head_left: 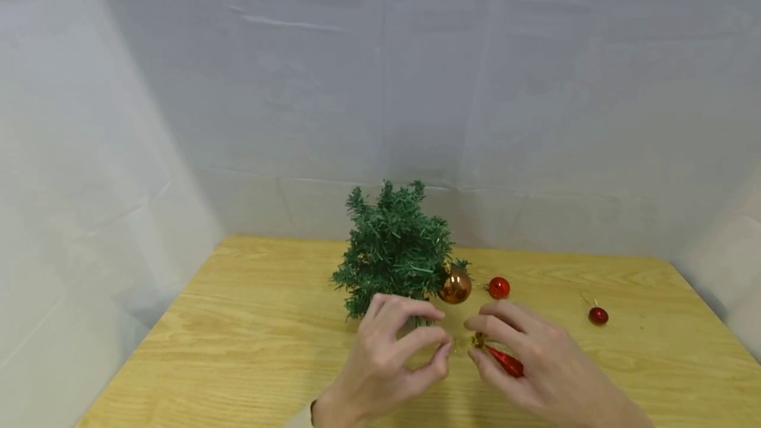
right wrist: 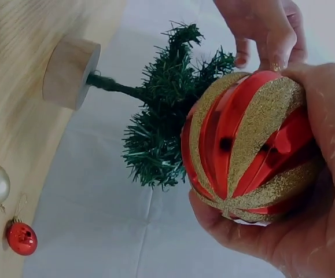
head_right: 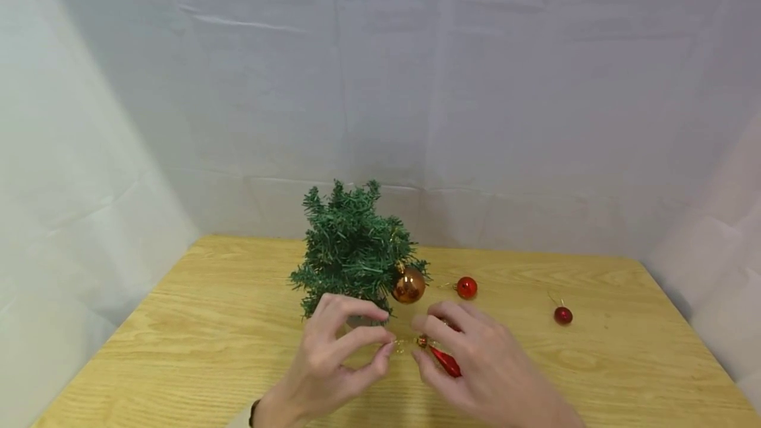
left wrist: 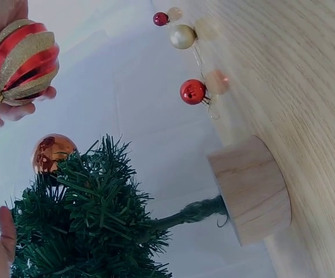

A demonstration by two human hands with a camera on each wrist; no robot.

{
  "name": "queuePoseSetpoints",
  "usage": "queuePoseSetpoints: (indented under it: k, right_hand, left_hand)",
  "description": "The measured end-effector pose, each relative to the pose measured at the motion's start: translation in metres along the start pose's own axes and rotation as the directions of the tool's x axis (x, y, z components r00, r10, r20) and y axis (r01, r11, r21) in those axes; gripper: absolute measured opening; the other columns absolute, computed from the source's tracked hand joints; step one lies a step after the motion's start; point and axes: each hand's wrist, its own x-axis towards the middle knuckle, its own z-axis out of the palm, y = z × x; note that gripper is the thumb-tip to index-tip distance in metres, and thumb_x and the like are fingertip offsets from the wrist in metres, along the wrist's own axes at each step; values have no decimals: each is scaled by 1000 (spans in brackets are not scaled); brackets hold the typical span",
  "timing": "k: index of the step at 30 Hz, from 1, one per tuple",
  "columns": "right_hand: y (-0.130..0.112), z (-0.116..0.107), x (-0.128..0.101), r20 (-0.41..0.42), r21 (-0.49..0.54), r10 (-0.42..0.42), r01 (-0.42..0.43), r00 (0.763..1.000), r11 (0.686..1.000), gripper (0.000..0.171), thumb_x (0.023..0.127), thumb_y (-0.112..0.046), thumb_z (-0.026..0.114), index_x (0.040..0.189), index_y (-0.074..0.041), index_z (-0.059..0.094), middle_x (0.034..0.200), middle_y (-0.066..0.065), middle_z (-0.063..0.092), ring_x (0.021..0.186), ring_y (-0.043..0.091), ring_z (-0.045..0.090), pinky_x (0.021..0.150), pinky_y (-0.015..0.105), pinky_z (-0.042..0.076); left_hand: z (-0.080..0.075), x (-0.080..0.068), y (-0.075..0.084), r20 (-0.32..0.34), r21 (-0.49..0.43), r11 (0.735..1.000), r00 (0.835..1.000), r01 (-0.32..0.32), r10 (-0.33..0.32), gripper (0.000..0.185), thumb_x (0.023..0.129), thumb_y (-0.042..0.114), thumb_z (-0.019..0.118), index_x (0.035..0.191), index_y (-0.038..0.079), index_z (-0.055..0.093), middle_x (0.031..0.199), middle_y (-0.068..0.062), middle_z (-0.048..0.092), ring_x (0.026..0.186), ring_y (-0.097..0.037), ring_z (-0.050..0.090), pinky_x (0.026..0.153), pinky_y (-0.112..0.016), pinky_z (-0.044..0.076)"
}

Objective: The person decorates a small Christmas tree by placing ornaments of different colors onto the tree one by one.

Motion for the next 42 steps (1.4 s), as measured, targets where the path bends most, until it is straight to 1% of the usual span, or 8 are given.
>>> queuePoseSetpoints:
  k: [2, 5, 11, 15, 21, 30, 35, 42]
  right_hand:
    - [0, 2, 1, -34, -11, -29, 29, 999, 1000, 14, 103, -31, 61, 112, -27, 71, 106, -9, 66, 82, 2, 58, 68, 8, 45]
    - [0, 5, 3, -78, -45, -70, 67, 994, 997, 27, 106, -39, 50, 109, -26, 74, 103, -6, 66, 82, 7, 58, 69, 11, 46]
    - [-2, 5, 5, -102, -110, -76, 64, 992, 992, 36, 107, -43, 46, 100, -26, 76, 102, -7, 65, 83, 9, 57, 70, 15, 45]
    - [-5, 3, 6, -109, -118, -72, 59, 991, 991, 36, 108, -42, 45, 98, -26, 76, 103, -6, 65, 86, 10, 57, 71, 16, 46]
    - [-5, 4, 6, -139, -71, -97, 88, 986, 994, 31, 108, -37, 48, 99, -23, 75, 103, -2, 65, 85, 11, 57, 71, 16, 47]
    - [-2, 9, 4, -108, 20, -86, 89, 990, 996, 29, 109, -31, 47, 109, -18, 73, 109, 0, 64, 84, 7, 57, 71, 10, 46]
    - [0, 15, 5, -149, 50, -122, 130, 981, 990, 26, 109, -26, 48, 109, -13, 71, 107, 2, 64, 84, 8, 58, 73, 11, 47]
    - [-2, 19, 4, -107, 70, -69, 77, 992, 995, 28, 110, -28, 45, 108, -11, 67, 105, -1, 64, 82, 5, 58, 75, 8, 48]
  left_hand:
    - [0, 0, 0, 4, -4, 1000, 1000, 1, -1, 18, 98, 21, 60, 88, 18, 75, 106, -1, 68, 90, -12, 62, 85, -26, 45]
    - [0, 1, 0, 1, -7, 1000, 1000, -11, 11, 16, 96, 19, 61, 88, 17, 75, 105, 0, 69, 90, -11, 63, 85, -25, 46]
    - [2, 3, 1, -11, -8, 999, 999, -39, 39, 12, 93, 17, 63, 86, 17, 73, 103, -1, 69, 89, -11, 62, 84, -22, 46]
    - [2, 2, 2, -11, -9, 1000, 1000, -22, 22, 12, 92, 17, 63, 85, 17, 72, 103, -1, 70, 88, -11, 62, 83, -22, 45]
    - [3, 0, 3, 3, -2, 1000, 1000, 6, -6, 8, 88, 16, 65, 85, 18, 72, 103, 0, 70, 87, -11, 63, 82, -22, 45]
    - [3, -1, 4, 24, -17, 999, 999, 41, -41, 7, 89, 16, 67, 87, 18, 73, 94, 5, 69, 82, -7, 63, 77, -17, 45]
    - [3, 0, 4, 31, -39, 998, 998, 48, -47, 7, 90, 15, 67, 88, 18, 73, 92, 5, 69, 81, -6, 64, 75, -15, 47]
    - [2, 1, 3, 13, -30, 999, 1000, 24, -24, 7, 89, 14, 67, 88, 16, 74, 91, 4, 70, 81, -7, 64, 76, -15, 49]
